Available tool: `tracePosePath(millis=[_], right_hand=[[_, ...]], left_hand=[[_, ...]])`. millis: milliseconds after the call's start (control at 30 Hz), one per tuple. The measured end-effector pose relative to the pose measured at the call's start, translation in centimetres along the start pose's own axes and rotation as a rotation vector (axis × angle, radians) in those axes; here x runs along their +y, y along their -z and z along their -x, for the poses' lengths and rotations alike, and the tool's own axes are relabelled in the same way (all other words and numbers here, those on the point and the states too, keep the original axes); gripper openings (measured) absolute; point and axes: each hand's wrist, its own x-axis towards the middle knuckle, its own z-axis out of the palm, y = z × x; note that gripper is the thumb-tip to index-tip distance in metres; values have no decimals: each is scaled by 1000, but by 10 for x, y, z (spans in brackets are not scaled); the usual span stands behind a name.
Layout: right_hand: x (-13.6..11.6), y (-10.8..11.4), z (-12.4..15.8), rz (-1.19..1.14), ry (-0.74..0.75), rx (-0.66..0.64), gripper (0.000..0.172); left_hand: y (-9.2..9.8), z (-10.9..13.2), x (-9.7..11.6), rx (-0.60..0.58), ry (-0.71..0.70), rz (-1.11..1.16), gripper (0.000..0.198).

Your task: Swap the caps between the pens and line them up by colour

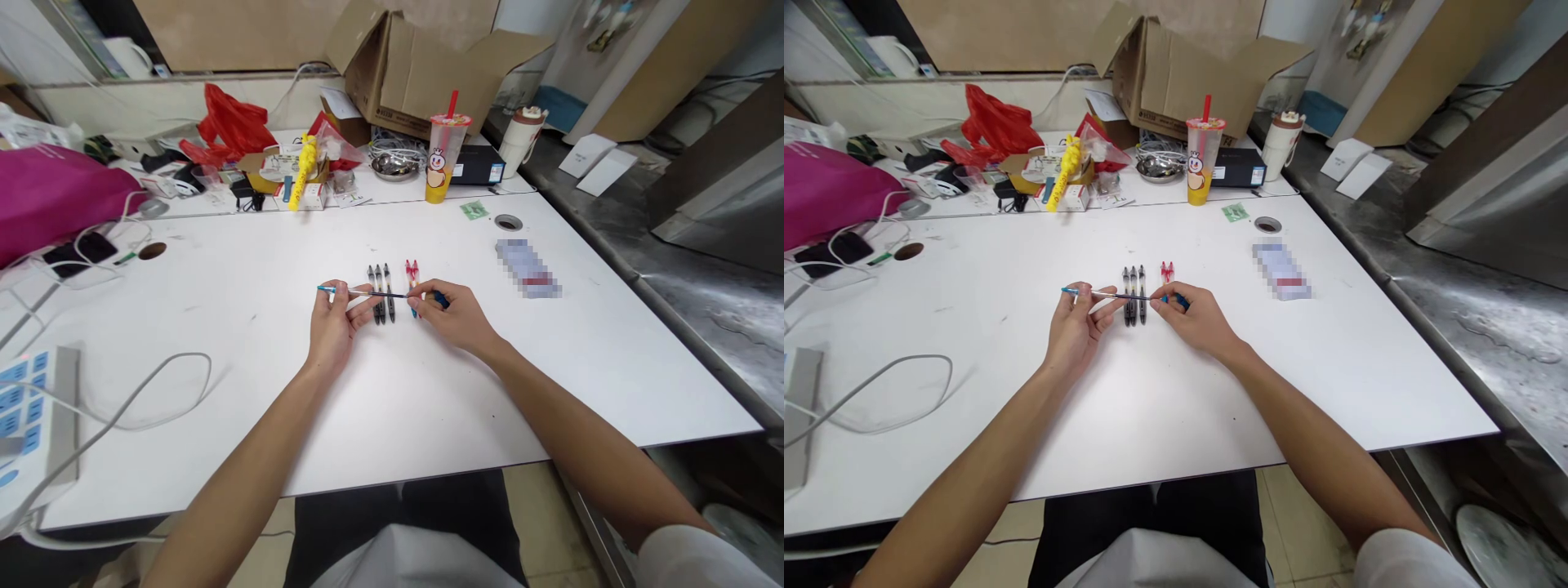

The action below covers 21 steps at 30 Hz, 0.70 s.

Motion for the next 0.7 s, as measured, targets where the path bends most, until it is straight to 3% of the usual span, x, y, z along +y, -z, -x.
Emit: tracePosePath(millis=[233,533,700], right_hand=[[-2,-1,0,26,6,49,34],[-4,9,-3,51,12,114,38],[-4,12,-4,68,15,115,41]], left_hand=[[-2,1,2,-12,26,-53,32],[5,-5,10,159,-83,-38,19],[6,-5,12,156,-95,-43,18]])
